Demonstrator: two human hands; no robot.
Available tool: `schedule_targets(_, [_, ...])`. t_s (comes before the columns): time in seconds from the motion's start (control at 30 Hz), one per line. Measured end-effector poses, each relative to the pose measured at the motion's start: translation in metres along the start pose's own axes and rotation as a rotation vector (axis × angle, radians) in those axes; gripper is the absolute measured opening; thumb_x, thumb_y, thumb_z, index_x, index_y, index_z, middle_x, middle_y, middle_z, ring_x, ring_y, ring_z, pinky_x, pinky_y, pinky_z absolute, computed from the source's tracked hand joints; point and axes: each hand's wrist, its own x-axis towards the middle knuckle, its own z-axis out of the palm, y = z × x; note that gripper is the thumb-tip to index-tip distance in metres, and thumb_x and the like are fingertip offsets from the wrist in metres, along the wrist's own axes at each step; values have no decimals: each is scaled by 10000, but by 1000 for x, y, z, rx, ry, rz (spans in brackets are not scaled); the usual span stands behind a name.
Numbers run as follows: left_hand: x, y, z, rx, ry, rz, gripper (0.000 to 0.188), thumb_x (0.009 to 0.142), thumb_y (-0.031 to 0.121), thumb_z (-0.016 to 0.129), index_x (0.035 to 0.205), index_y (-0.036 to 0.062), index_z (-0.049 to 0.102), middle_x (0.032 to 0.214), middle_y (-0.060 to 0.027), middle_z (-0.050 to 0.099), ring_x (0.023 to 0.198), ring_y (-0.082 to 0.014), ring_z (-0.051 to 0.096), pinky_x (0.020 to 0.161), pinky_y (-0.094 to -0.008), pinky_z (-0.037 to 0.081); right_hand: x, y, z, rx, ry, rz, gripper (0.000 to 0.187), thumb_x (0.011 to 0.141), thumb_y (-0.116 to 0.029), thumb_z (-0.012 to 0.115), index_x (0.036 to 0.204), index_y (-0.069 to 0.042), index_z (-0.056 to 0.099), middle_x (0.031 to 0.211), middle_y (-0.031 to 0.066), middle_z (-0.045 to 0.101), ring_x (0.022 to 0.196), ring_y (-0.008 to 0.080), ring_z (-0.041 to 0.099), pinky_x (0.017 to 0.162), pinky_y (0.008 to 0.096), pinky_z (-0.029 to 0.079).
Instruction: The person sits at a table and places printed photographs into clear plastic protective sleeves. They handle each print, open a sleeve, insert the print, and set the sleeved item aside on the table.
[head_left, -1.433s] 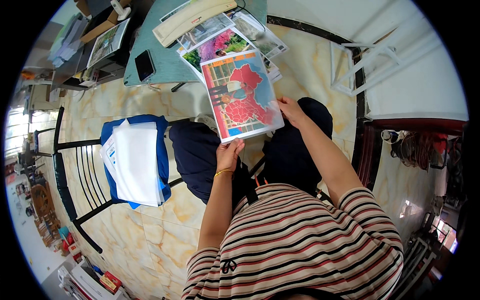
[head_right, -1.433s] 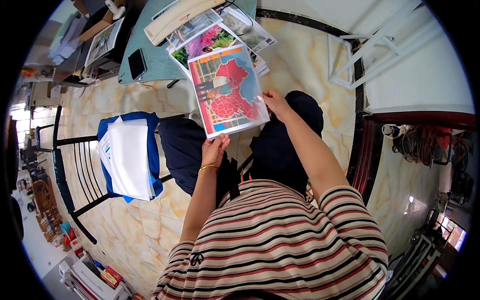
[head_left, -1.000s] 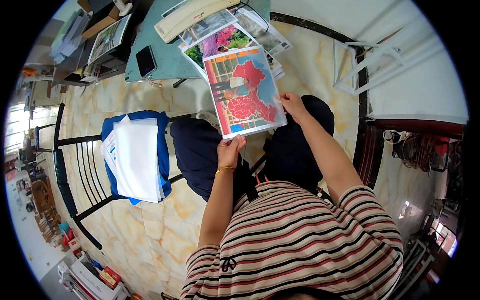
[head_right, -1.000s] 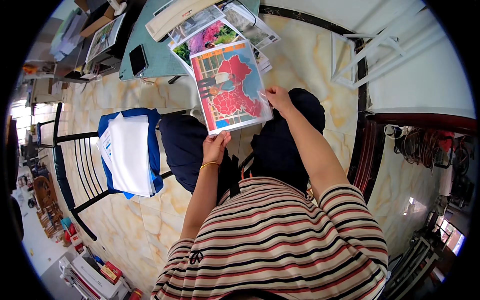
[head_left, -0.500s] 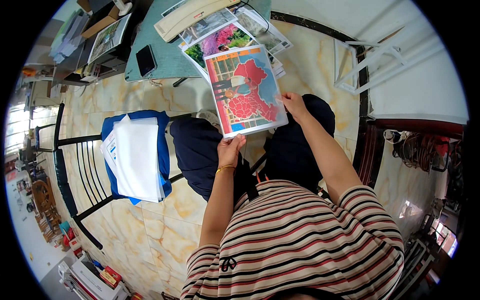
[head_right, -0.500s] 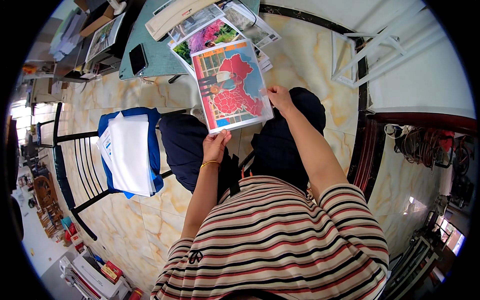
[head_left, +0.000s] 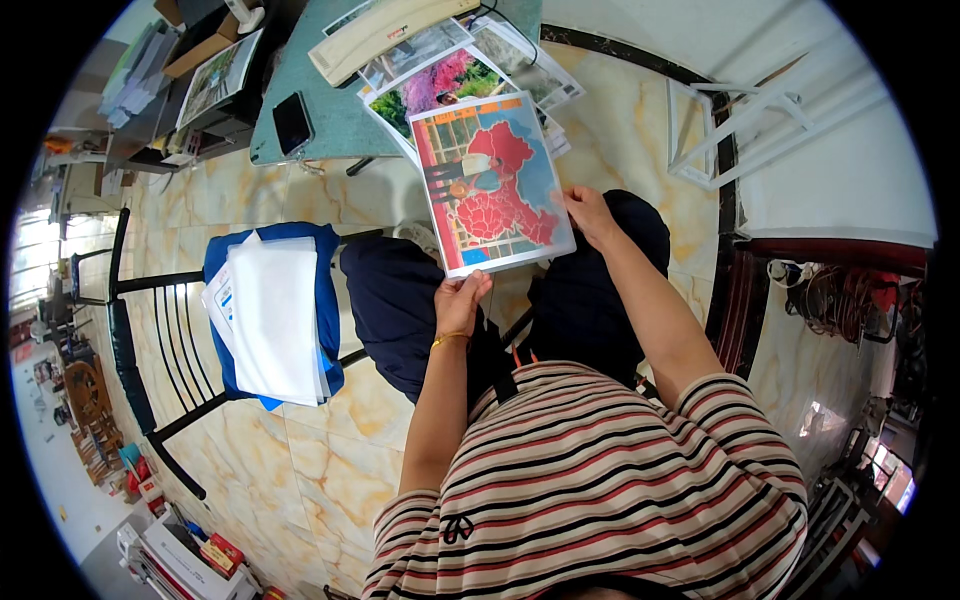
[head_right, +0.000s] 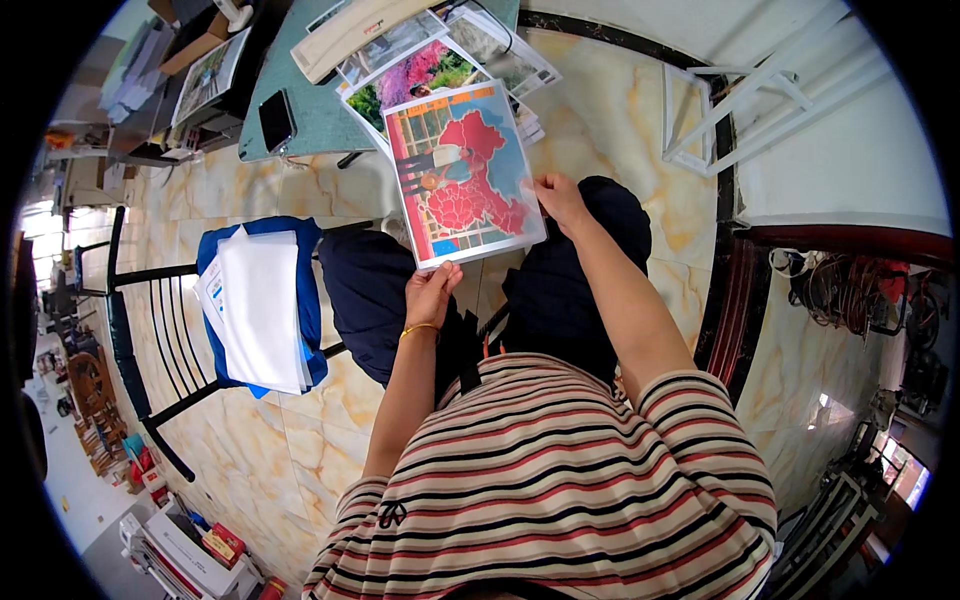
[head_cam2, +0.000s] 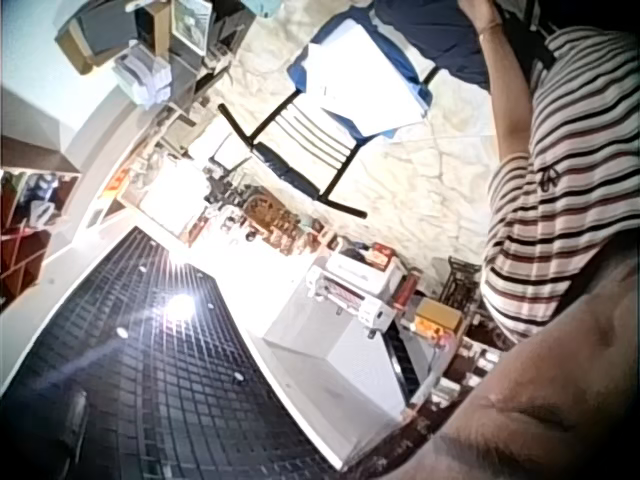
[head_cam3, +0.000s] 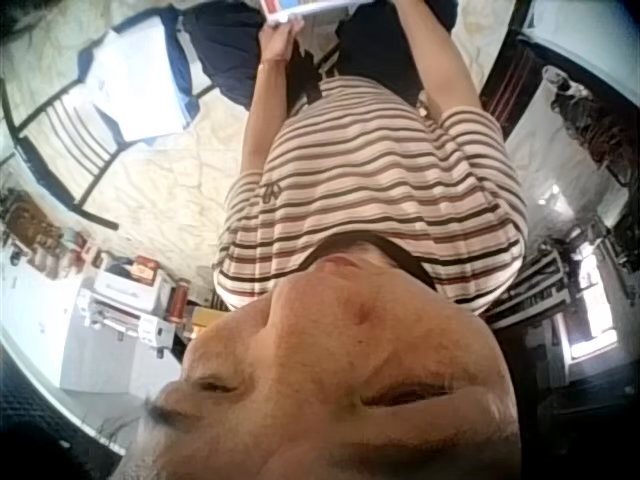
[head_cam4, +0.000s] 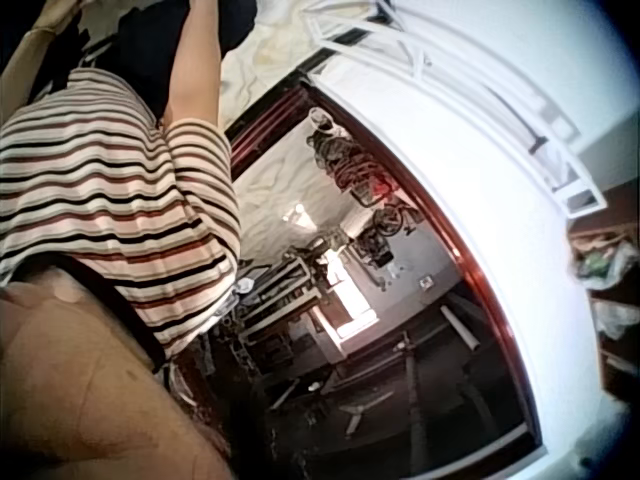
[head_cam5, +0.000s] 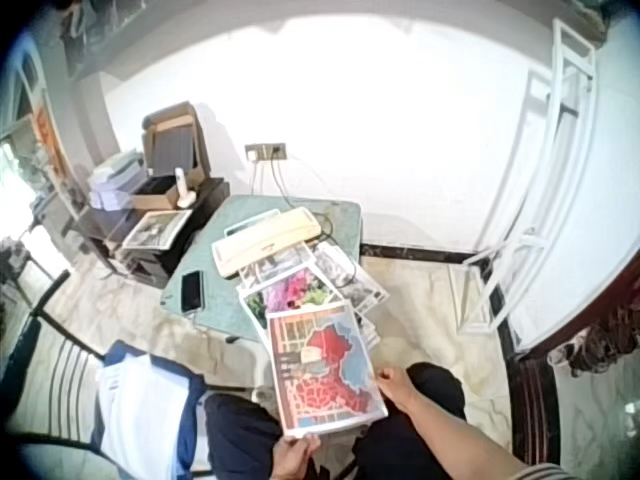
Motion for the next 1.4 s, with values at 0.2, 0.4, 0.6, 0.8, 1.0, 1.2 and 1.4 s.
schedule_targets(0.2, [-18, 16, 8, 59, -64, -79, 192, 875, 32, 614, 1063, 7, 587, 986, -82, 643, 865, -169, 645, 775, -295, 560, -15, -18, -1, 174, -64, 12, 277, 847, -179, 673, 1039, -12, 563, 909, 39, 594, 780, 105, 578, 679, 235, 481])
schedule_targets(0.4, [-57, 52, 20, -213, -298, -39, 535, 944, 336, 515, 1326, -16, 388, 1270, -136, 529, 1156, -232, 533, 988, -372, 427, -44, -62, -21, 22, -234, 13, 270, 832, -107, 670, 1052, 1, 558, 979, 47, 592, 872, 115, 571, 779, 262, 479])
schedule_targets(0.6, [-73, 106, 15, -346, -237, 272, 621, 956, 462, 418, 1351, -14, 361, 1298, -154, 510, 1182, -261, 516, 1006, -387, 406, -84, -89, -7, -126, -477, 37, 184, 841, -54, 647, 993, -11, 552, 915, 31, 612, 813, 93, 583, 750, 234, 483])
schedule_targets(0.8, [-61, 137, -49, -98, 155, 477, 372, 930, 46, 507, 1286, -46, 451, 1053, -61, 611, 872, -97, 580, 779, -232, 493, -92, -88, 35, -237, -640, 4, 176, 835, -34, 644, 977, -22, 542, 906, 20, 612, 823, 80, 581, 750, 226, 477])
schedule_targets(1.0, [-50, 123, -54, -18, 103, 355, 328, 920, 14, 491, 1243, -46, 483, 1014, -76, 626, 841, -116, 606, 752, -238, 510, -96, -94, 36, -408, -703, -100, 183, 844, -96, 647, 994, -38, 561, 893, 1, 603, 825, 71, 562, 715, 231, 469])
schedule_targets(1.2, [-32, 116, -42, 45, 74, 292, 176, 940, 76, 491, 1089, -10, 528, 1048, -115, 616, 934, -177, 618, 808, -298, 527, -37, -75, 63, -340, -480, -128, 206, 881, -168, 624, 1025, -24, 594, 924, 4, 606, 794, 58, 554, 686, 216, 463])
schedule_targets(1.4, [-30, 125, -60, 18, 52, 199, 208, 967, 179, 477, 1048, 7, 564, 958, -88, 639, 851, -156, 630, 747, -289, 542, -30, -77, 70, -384, -400, -200, 216, 878, -232, 642, 960, -31, 641, 819, -36, 607, 713, 30, 528, 605, 190, 426])
